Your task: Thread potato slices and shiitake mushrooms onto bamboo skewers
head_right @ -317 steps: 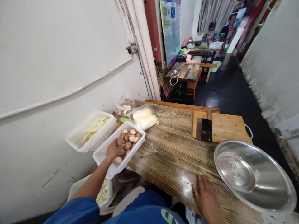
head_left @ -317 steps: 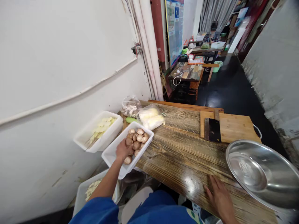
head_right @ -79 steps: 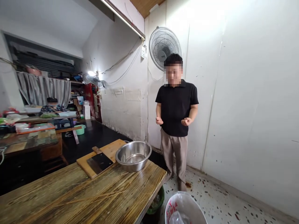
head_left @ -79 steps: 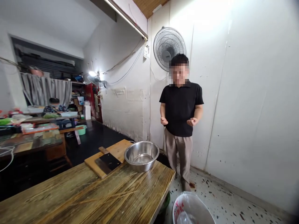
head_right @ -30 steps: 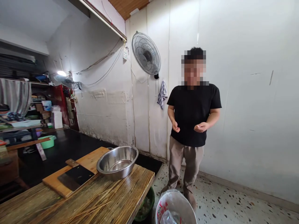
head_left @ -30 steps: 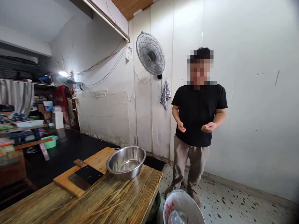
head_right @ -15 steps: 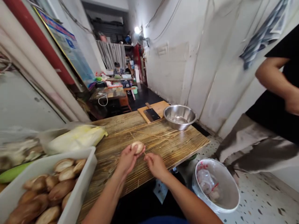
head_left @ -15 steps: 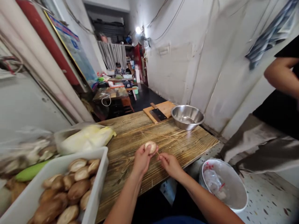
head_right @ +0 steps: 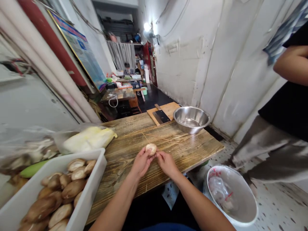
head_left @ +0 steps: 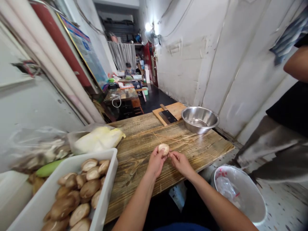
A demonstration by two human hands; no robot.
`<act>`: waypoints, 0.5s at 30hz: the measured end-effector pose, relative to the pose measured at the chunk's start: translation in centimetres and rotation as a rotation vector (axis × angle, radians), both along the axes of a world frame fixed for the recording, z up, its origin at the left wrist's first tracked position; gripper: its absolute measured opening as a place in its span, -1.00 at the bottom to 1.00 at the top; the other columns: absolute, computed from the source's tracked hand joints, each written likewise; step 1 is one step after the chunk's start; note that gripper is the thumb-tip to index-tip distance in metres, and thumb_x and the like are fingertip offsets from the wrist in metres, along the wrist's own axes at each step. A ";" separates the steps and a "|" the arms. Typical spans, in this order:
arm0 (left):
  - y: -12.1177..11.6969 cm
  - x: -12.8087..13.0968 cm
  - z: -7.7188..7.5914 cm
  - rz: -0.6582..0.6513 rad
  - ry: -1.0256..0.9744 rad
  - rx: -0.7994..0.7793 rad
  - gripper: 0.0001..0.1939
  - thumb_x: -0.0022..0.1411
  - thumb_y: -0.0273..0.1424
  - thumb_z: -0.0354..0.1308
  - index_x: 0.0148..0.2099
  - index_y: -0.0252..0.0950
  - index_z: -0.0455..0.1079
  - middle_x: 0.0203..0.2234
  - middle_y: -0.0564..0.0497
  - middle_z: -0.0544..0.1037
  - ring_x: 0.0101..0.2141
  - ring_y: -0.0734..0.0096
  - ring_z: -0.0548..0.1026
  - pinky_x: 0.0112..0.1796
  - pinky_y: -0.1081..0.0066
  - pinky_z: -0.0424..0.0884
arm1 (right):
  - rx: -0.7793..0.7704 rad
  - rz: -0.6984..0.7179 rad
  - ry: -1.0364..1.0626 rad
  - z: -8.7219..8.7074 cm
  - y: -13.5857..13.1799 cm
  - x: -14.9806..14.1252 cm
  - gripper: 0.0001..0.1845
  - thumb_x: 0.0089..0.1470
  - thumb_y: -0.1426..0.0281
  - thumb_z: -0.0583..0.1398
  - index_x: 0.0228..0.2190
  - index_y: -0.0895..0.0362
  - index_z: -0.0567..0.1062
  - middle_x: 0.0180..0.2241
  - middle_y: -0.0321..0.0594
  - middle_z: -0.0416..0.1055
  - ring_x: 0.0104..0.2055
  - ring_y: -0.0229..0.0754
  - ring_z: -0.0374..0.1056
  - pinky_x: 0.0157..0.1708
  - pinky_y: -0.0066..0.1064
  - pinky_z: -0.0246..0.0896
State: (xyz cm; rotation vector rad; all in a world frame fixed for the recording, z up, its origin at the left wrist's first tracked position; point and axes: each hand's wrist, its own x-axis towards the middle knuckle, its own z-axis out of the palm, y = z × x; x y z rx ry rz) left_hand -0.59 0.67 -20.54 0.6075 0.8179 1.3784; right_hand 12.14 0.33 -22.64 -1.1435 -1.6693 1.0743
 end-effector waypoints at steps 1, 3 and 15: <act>-0.2 0.1 -0.1 0.042 0.018 -0.021 -0.66 0.00 -0.38 0.27 -0.15 -0.36 0.37 -0.26 -0.14 0.54 -0.26 0.31 0.51 -0.19 0.31 0.42 | -0.003 0.014 0.006 -0.1 0.1 -0.1 -0.73 0.13 0.23 0.02 -0.46 0.13 0.37 -0.71 -0.45 0.14 -0.70 -0.35 0.05 -0.67 -0.54 -0.02; -1.2 -0.1 -0.1 0.159 0.106 -0.074 -0.58 0.03 -0.39 0.25 -0.04 -0.32 0.33 -0.18 -0.16 0.51 -0.21 0.29 0.50 -0.14 0.26 0.40 | -0.022 0.040 0.017 -0.7 0.2 -0.1 -0.72 0.13 0.19 0.01 -0.35 0.13 0.36 -0.73 -0.47 0.16 -0.77 -0.36 0.01 -0.73 -0.54 -0.05; -10.0 -19.4 8.6 0.219 1.643 -0.038 -0.65 0.09 -0.39 0.08 -0.05 -0.25 0.46 -0.06 -0.11 0.51 -0.03 0.08 0.41 0.03 0.18 0.22 | -0.117 0.099 0.009 -1.4 3.3 1.8 -0.66 0.00 0.09 0.10 -0.43 0.14 0.37 -0.64 -0.38 0.24 -0.72 -0.36 0.04 -0.70 -0.49 -0.06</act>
